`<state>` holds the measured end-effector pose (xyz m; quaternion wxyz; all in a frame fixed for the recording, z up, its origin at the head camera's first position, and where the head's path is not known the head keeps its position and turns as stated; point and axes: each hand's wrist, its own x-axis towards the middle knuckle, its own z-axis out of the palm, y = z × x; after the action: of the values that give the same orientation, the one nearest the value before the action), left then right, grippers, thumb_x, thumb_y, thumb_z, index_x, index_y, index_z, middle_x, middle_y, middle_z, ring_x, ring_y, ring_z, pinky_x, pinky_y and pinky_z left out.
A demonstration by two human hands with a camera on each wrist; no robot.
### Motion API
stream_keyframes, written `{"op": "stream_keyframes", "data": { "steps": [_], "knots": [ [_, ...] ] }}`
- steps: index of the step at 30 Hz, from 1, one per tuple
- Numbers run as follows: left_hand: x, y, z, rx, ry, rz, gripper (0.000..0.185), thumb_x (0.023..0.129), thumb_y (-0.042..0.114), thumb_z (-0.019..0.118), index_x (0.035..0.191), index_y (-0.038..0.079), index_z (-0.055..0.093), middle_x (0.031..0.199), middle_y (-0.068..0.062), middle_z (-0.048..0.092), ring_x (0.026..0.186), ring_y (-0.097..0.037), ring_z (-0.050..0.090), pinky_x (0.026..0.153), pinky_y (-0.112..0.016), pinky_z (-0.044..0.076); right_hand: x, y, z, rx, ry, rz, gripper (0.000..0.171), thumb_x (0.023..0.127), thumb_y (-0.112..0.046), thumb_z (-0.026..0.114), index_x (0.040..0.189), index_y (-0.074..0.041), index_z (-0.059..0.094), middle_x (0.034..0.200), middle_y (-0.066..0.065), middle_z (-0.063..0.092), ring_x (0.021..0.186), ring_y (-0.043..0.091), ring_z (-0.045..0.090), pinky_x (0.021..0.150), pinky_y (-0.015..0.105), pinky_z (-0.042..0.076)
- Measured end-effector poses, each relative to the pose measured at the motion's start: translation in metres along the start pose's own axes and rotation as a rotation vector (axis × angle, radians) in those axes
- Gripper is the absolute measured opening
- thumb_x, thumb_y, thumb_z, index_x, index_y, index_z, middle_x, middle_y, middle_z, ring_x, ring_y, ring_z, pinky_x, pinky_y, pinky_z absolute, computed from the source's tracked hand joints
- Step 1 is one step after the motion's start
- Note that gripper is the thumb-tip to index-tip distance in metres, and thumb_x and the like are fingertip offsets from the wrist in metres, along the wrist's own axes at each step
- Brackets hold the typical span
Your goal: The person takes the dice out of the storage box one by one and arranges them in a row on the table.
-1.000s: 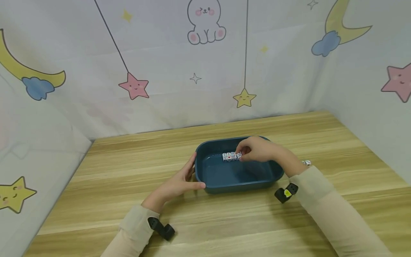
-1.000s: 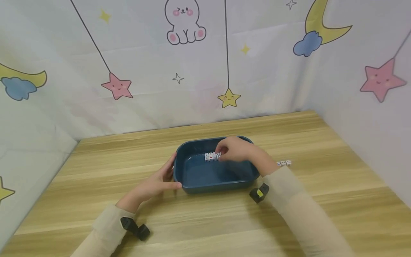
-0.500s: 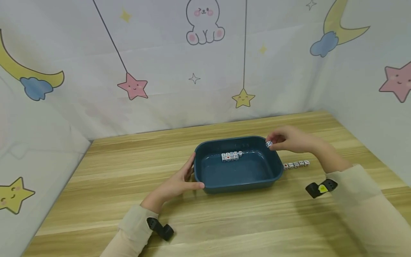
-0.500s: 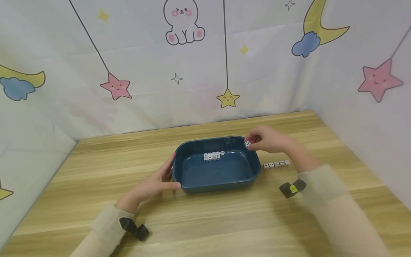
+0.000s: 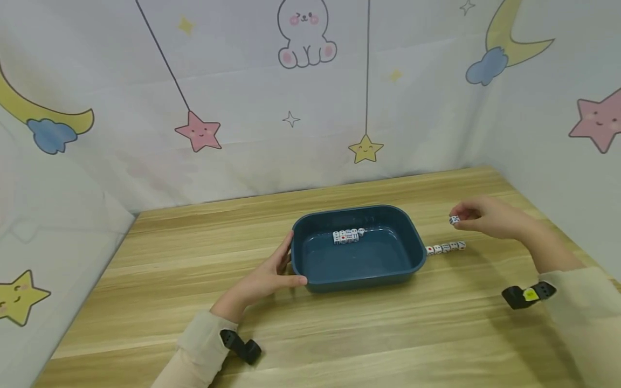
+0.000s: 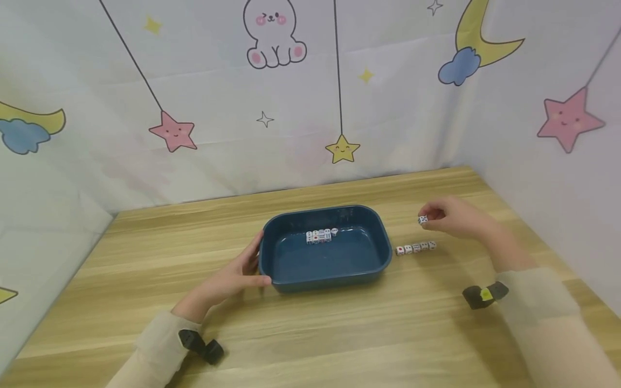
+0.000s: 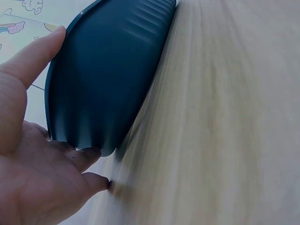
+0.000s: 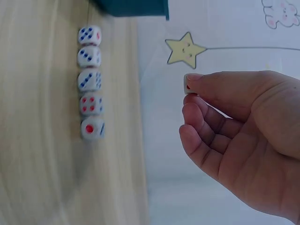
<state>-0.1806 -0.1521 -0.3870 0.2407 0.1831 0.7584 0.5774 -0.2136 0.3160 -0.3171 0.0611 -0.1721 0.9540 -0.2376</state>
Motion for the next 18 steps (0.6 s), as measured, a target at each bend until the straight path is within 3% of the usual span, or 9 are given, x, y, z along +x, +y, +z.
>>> {"op": "stream_keyframes", "data": {
  "steps": [9, 18],
  "knots": [
    [0.000, -0.002, -0.001, -0.007, -0.002, -0.003, 0.108, 0.086, 0.023, 0.075, 0.154, 0.035, -0.007, 0.161, 0.003, -0.009, 0.148, -0.025, 0.008, 0.117, -0.049, 0.012, -0.011, 0.027, 0.007, 0.003, 0.029, 0.005, 0.021, 0.088, -0.012, 0.069, 0.103, 0.004, 0.067, 0.092, 0.002, 0.067, 0.080, -0.002, 0.054, 0.071, 0.022, 0.048],
    [0.001, -0.002, -0.001, -0.025, -0.008, -0.009, 0.109, 0.085, 0.023, 0.076, 0.153, 0.038, -0.008, 0.161, 0.006, -0.009, 0.148, -0.022, 0.008, 0.118, -0.048, 0.012, -0.016, 0.040, 0.016, 0.016, 0.014, 0.048, 0.025, 0.087, -0.013, 0.071, 0.104, 0.005, 0.067, 0.092, 0.002, 0.067, 0.080, -0.001, 0.053, 0.071, 0.022, 0.047]
  ]
}}
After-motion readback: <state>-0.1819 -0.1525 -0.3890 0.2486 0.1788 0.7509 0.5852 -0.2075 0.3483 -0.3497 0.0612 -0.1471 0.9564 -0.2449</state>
